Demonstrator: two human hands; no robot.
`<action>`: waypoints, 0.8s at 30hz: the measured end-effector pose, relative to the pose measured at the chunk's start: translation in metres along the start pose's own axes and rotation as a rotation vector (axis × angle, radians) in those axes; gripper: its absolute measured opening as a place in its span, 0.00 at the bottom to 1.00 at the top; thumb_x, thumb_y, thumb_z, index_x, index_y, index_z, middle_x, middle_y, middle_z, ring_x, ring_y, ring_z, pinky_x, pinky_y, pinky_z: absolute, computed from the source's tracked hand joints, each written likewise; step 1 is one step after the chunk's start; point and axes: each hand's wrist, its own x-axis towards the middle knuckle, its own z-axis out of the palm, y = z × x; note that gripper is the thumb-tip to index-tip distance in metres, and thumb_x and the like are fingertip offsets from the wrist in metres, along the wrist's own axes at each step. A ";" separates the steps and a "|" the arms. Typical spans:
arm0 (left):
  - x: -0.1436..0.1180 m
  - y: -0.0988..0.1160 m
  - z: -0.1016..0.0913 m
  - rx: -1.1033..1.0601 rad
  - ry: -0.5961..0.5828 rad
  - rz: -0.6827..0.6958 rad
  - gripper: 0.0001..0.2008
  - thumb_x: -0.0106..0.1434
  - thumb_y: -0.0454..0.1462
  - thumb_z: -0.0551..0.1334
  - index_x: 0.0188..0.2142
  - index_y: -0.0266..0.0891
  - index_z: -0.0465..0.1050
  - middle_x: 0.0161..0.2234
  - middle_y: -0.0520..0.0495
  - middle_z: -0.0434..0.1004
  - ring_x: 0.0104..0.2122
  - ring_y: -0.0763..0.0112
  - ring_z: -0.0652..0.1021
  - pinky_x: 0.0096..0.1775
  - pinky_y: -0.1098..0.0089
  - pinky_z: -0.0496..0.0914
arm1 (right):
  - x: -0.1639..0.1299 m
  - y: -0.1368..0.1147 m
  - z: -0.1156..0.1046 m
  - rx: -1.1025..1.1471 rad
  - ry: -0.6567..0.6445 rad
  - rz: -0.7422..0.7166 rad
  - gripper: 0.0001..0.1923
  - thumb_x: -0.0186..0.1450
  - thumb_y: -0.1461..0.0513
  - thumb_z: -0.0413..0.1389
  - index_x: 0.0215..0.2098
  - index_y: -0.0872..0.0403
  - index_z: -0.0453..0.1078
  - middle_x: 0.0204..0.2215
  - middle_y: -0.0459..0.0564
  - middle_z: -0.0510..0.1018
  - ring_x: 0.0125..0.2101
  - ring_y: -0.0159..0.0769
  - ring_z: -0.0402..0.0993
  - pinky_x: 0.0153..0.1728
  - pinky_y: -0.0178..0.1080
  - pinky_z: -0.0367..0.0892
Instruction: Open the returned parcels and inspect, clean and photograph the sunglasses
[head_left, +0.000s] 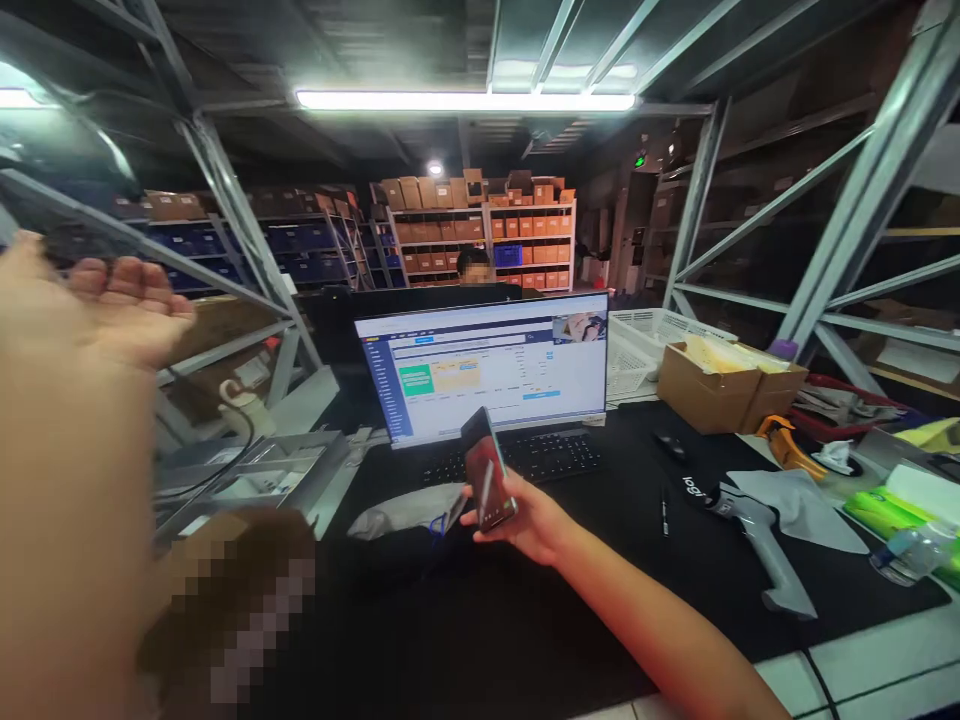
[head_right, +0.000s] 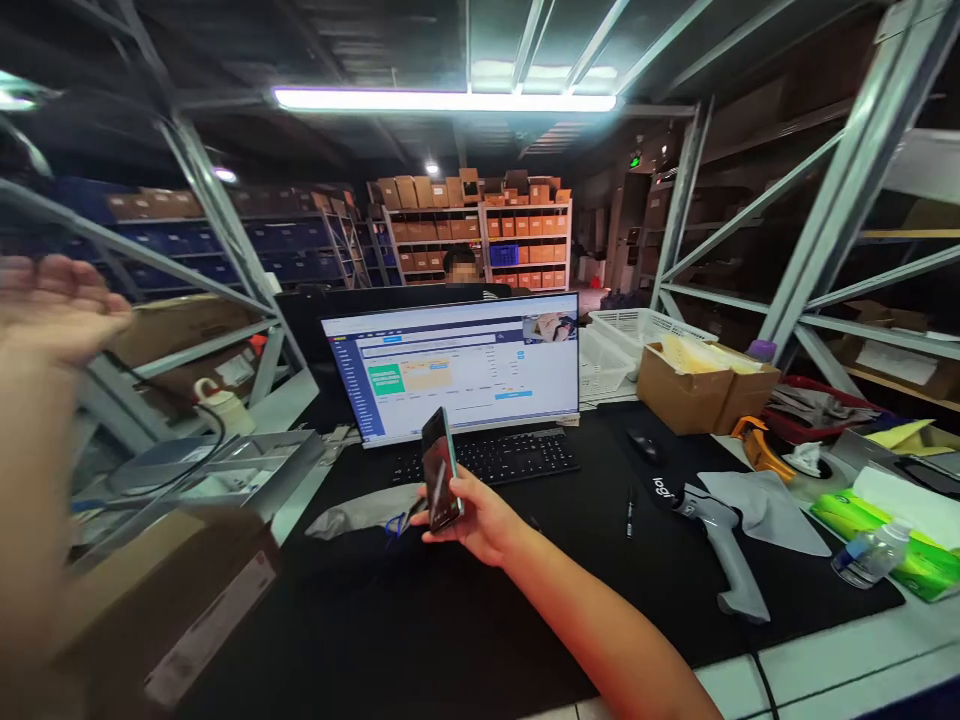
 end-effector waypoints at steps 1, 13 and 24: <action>-0.019 -0.002 0.003 -0.130 0.071 -0.094 0.16 0.74 0.47 0.46 0.36 0.37 0.57 0.47 0.50 0.67 0.58 0.76 0.70 0.62 0.65 0.61 | -0.001 -0.001 0.000 0.003 0.007 -0.003 0.32 0.59 0.50 0.63 0.58 0.50 0.65 0.51 0.54 0.79 0.42 0.47 0.82 0.38 0.44 0.76; -0.150 -0.074 -0.052 -0.370 0.083 -0.187 0.12 0.68 0.44 0.60 0.30 0.40 0.68 0.28 0.51 0.75 0.32 0.72 0.77 0.36 0.71 0.69 | -0.003 -0.003 0.005 0.098 0.146 0.073 0.33 0.70 0.41 0.45 0.55 0.56 0.71 0.51 0.61 0.79 0.36 0.41 0.79 0.32 0.41 0.71; -0.216 -0.136 -0.112 -0.273 -0.005 -0.286 0.11 0.51 0.44 0.74 0.33 0.47 0.79 0.33 0.54 0.78 0.38 0.69 0.78 0.43 0.71 0.76 | 0.056 -0.006 0.041 0.073 0.032 0.006 0.28 0.70 0.44 0.47 0.52 0.56 0.71 0.41 0.55 0.83 0.33 0.42 0.81 0.33 0.39 0.69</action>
